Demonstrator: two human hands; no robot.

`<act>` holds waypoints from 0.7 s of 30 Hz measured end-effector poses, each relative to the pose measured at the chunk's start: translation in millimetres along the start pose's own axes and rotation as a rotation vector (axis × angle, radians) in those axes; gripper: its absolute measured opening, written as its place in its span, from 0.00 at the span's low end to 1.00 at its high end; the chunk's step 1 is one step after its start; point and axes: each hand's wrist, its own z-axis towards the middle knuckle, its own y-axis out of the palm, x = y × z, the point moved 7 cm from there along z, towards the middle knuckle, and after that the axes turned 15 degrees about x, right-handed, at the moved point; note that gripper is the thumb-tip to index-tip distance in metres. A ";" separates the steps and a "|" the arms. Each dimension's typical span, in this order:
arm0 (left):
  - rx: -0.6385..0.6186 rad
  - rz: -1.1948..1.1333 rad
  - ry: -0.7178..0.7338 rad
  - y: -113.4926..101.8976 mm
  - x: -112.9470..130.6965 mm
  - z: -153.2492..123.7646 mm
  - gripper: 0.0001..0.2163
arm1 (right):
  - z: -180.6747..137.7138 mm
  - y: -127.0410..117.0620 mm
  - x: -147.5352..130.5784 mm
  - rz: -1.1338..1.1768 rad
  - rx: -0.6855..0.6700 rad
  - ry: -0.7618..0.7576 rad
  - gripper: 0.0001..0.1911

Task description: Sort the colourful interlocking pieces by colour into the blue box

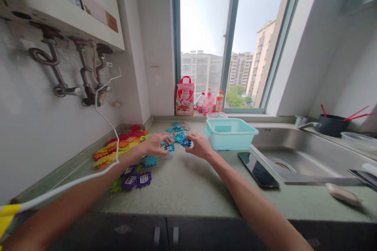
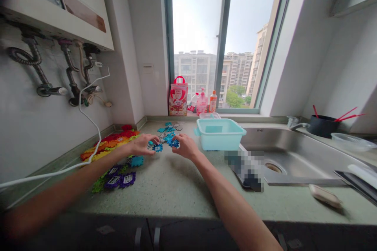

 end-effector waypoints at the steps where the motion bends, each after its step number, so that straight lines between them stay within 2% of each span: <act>1: -0.046 -0.039 0.025 3.5 15.0 -10.6 0.24 | 0.1 -2.3 -3.1 0.021 0.029 -0.010 0.15; 4: -0.083 -0.053 0.064 2.2 47.4 -39.1 0.22 | -4.1 -2.2 -21.9 0.126 0.078 -0.065 0.15; 7: -0.019 -0.027 0.088 -14.7 57.0 -71.9 0.23 | -11.3 6.2 -42.9 0.211 0.052 -0.100 0.15; 11: -0.015 0.088 0.051 -29.4 35.4 -126.6 0.35 | -21.8 28.7 -59.2 0.218 -0.188 -0.132 0.15; 13: -0.042 0.125 0.005 -30.2 19.4 -146.5 0.37 | -26.1 37.2 -61.2 0.224 -0.296 -0.140 0.17; 16: -0.058 0.130 -0.056 -28.1 0.4 -153.6 0.32 | -27.6 43.0 -57.3 0.221 -0.332 -0.093 0.17; 19: -0.028 0.112 -0.060 -25.2 -11.5 -137.7 0.27 | -26.5 42.0 -55.5 0.192 -0.336 -0.094 0.16; 21: 0.001 0.103 -0.038 -23.2 -17.9 -123.1 0.25 | -19.8 29.1 -55.5 0.142 -0.281 -0.164 0.16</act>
